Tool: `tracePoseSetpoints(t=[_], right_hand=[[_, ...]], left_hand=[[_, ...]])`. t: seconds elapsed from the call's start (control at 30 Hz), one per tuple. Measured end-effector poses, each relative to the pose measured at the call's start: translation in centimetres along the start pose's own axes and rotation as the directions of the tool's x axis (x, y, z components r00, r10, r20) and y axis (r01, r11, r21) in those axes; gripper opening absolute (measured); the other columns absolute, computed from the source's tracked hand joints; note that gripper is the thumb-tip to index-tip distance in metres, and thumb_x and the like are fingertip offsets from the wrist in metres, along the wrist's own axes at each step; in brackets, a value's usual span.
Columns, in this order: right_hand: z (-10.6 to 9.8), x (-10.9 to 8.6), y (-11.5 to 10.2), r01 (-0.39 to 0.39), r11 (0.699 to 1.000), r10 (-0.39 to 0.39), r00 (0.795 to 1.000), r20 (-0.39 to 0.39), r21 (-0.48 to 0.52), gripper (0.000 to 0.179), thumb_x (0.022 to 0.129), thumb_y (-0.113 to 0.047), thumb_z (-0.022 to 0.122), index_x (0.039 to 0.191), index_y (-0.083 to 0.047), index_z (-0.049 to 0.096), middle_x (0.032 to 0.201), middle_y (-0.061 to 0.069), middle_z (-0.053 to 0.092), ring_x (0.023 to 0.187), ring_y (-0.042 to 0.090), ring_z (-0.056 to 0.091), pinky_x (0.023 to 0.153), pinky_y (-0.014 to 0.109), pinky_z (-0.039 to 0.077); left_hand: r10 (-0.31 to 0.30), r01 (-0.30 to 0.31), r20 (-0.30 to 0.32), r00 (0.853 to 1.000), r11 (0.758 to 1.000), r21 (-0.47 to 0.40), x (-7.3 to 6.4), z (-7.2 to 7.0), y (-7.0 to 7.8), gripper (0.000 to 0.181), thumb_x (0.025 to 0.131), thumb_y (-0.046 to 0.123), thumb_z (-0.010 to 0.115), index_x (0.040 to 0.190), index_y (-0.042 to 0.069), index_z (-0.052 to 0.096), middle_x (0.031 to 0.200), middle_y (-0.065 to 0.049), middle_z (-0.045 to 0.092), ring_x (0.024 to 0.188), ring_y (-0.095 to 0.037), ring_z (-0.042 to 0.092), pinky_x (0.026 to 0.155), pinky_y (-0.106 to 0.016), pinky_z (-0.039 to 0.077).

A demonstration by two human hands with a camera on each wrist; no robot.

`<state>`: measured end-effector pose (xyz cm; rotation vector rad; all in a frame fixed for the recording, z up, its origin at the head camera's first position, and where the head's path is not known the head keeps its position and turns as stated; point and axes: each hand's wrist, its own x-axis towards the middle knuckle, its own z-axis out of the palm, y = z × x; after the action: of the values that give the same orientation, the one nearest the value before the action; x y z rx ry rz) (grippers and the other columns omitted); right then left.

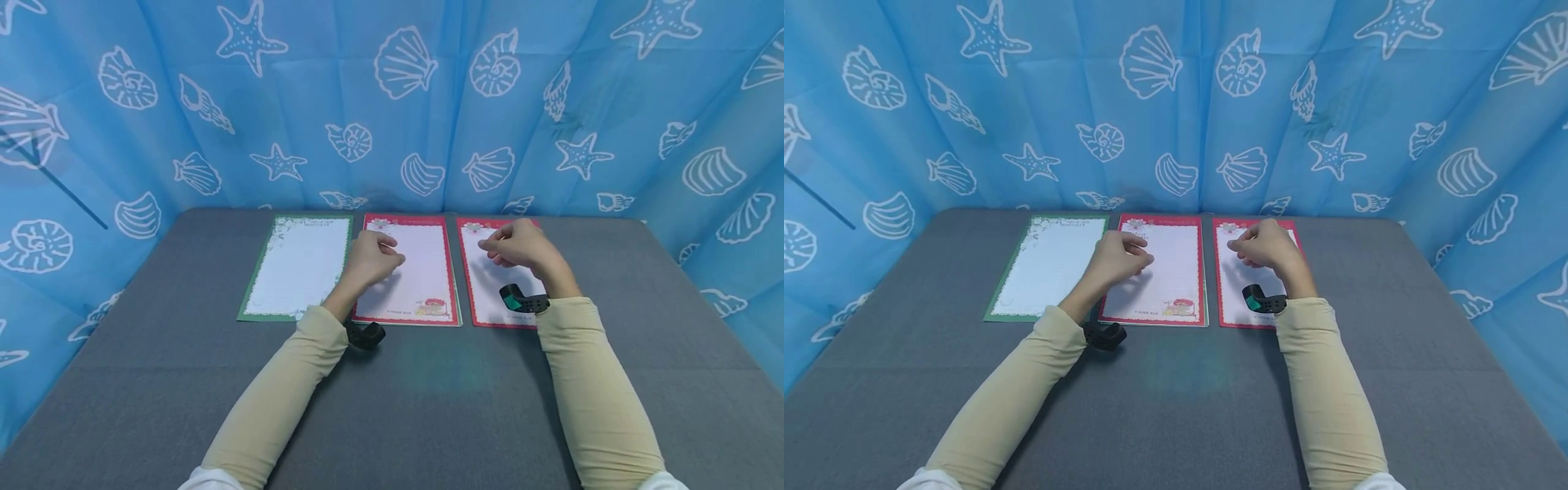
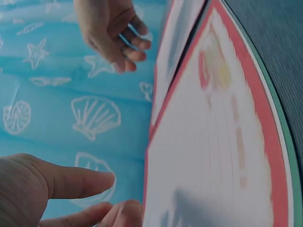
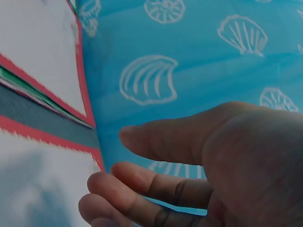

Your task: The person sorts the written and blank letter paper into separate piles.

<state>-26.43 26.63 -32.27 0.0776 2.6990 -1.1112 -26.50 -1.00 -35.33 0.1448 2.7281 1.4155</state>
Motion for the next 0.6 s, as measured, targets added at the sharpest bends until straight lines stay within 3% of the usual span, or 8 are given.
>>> tracePoseSetpoints(t=[0.4,0.6], right_hand=[[2.6,0.6,-1.3,0.056,0.998,-0.055,0.996,0.070,-0.016,0.031,0.097,-0.024,0.068,0.104,0.006,0.068,0.086,0.016,0.067,0.078,0.027,0.065,0.079,0.041,0.058],[3.8,1.1,-1.3,0.079,0.996,-0.075,0.994,0.079,-0.047,0.028,0.097,-0.022,0.067,0.099,0.005,0.071,0.081,0.013,0.068,0.071,0.021,0.065,0.070,0.036,0.057]], left_hand=[[-0.043,0.068,-0.144,0.989,0.982,0.177,0.3,-2.3,-1.9,0.036,0.090,0.018,0.074,0.123,0.003,0.070,0.100,-0.009,0.070,0.085,-0.024,0.065,0.076,-0.043,0.054],[-0.079,0.109,-0.136,0.988,0.966,0.236,0.5,-2.5,-2.3,0.039,0.090,0.020,0.074,0.125,0.003,0.069,0.106,-0.013,0.068,0.087,-0.026,0.062,0.076,-0.044,0.053]])
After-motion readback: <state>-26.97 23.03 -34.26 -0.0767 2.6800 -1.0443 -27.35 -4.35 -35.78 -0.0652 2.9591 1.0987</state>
